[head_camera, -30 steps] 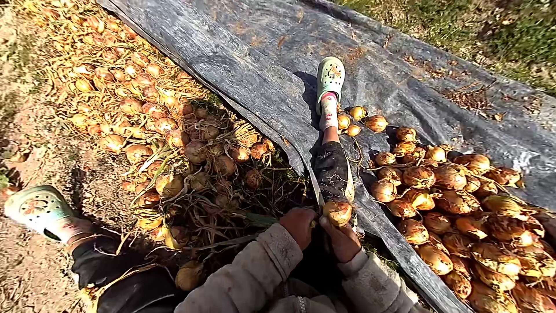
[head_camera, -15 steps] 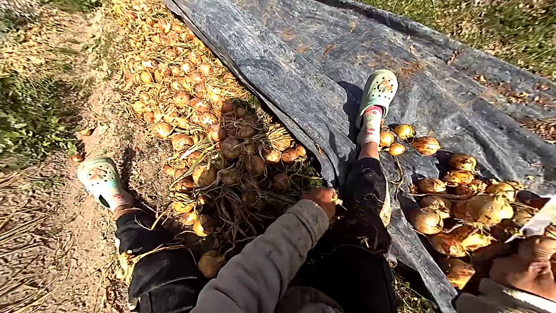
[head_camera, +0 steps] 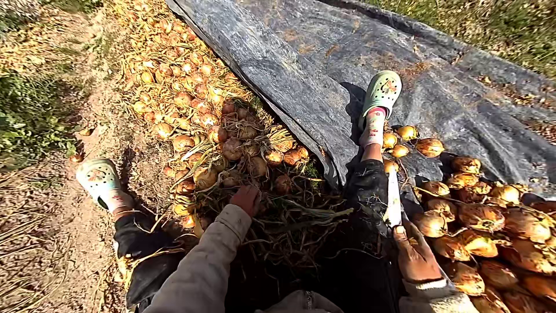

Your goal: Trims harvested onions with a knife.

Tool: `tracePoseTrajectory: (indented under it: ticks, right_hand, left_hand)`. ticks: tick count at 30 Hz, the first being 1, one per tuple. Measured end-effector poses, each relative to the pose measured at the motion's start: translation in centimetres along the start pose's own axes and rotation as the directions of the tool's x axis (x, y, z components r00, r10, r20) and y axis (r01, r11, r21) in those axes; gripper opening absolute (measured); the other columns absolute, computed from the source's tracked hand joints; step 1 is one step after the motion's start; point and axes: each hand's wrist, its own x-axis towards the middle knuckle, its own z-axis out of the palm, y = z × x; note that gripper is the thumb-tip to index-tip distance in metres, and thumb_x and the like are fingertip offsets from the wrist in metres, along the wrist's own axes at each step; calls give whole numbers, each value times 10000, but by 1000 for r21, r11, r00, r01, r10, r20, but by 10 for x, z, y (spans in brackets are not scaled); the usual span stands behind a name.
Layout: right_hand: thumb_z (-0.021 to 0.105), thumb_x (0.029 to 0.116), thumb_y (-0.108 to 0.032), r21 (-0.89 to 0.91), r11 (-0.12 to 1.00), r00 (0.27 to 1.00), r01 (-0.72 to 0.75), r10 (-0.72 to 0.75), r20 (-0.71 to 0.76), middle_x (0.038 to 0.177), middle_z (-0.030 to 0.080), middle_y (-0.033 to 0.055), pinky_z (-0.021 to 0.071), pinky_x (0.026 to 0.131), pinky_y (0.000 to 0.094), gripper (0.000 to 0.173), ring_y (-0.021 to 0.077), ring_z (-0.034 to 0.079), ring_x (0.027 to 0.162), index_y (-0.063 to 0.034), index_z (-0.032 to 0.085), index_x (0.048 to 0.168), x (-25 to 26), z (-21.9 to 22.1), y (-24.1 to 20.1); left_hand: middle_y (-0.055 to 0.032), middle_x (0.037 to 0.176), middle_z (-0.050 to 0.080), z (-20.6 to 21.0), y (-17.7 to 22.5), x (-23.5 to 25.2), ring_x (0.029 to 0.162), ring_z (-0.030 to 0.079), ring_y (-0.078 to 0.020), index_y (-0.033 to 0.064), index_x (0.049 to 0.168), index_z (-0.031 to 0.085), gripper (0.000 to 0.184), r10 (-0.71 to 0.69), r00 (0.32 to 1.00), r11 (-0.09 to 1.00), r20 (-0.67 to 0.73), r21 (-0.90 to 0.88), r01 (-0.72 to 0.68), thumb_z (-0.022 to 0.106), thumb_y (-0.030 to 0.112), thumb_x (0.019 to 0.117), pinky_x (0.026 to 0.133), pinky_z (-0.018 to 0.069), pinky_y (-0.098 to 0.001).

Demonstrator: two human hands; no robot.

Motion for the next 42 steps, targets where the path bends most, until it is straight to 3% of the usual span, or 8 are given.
tracePoseTrajectory:
  ticks: [4,11,17,23,28,33,38,42]
  right_hand:
    - [480,990,-317,-30,999,975,-38,44,216,801,609,-1,499,509,218,621,14,535,533,59,393,1476,-9,20,-6]
    - [496,981,-338,-65,990,930,-126,141,340,753,604,6,506,508,255,647,59,544,516,57,387,1482,-29,32,-8]
    - [508,987,-349,-105,980,843,-168,198,501,750,590,-5,522,526,273,629,74,558,534,34,402,1473,-36,42,-7]
    - [634,890,-476,-80,952,725,-295,277,630,725,574,-34,529,574,290,621,75,559,559,4,543,1273,-32,67,-26]
    - [538,1005,-217,317,765,794,-561,388,468,746,653,-8,548,590,238,243,55,624,611,0,579,1105,-44,72,-17]
    - [470,1062,-116,384,728,818,-568,447,361,599,565,14,444,383,224,136,68,483,401,-16,553,1026,-48,63,-7]
    - [623,919,-258,433,901,999,8,-22,29,641,628,-123,481,416,176,149,-14,541,450,-138,601,1004,-17,39,-17]
    - [208,1097,-322,245,963,984,108,-69,-163,504,474,-138,431,406,186,462,-16,467,404,-173,521,792,-1,11,-48]
  left_hand:
    - [-227,1489,529,9,4,-1,1474,387,-420,-24,1376,584,426,310,825,860,472,232,-456,592,-71,953,1200,271,-620]
    - [-259,1466,538,-32,-10,11,1372,490,-467,-20,1460,511,438,-54,889,863,454,469,-187,523,10,1023,1114,389,-627]
    - [-294,1326,620,-68,13,-25,1263,597,-456,-37,1382,548,470,-352,922,936,162,31,352,418,328,1116,1065,448,-620]
    - [-103,865,724,22,77,-63,828,702,-230,-35,1068,723,275,22,814,821,-581,-454,-346,523,146,1015,847,560,-477]
    - [-128,872,774,93,133,-84,800,760,-327,28,975,769,185,447,644,840,-621,45,-540,660,22,825,817,579,-564]
    - [-292,1372,604,47,157,-82,1224,629,-465,-87,1361,558,348,369,904,904,215,-310,-295,434,65,1074,1033,489,-595]
    - [-238,1268,675,17,195,-44,1179,659,-406,-16,1278,669,311,516,856,821,-11,-277,-499,507,13,1014,981,530,-562]
    - [-243,1168,711,8,202,-16,1103,697,-390,-34,1216,694,269,349,913,840,-210,-362,-404,519,60,1035,956,547,-557]
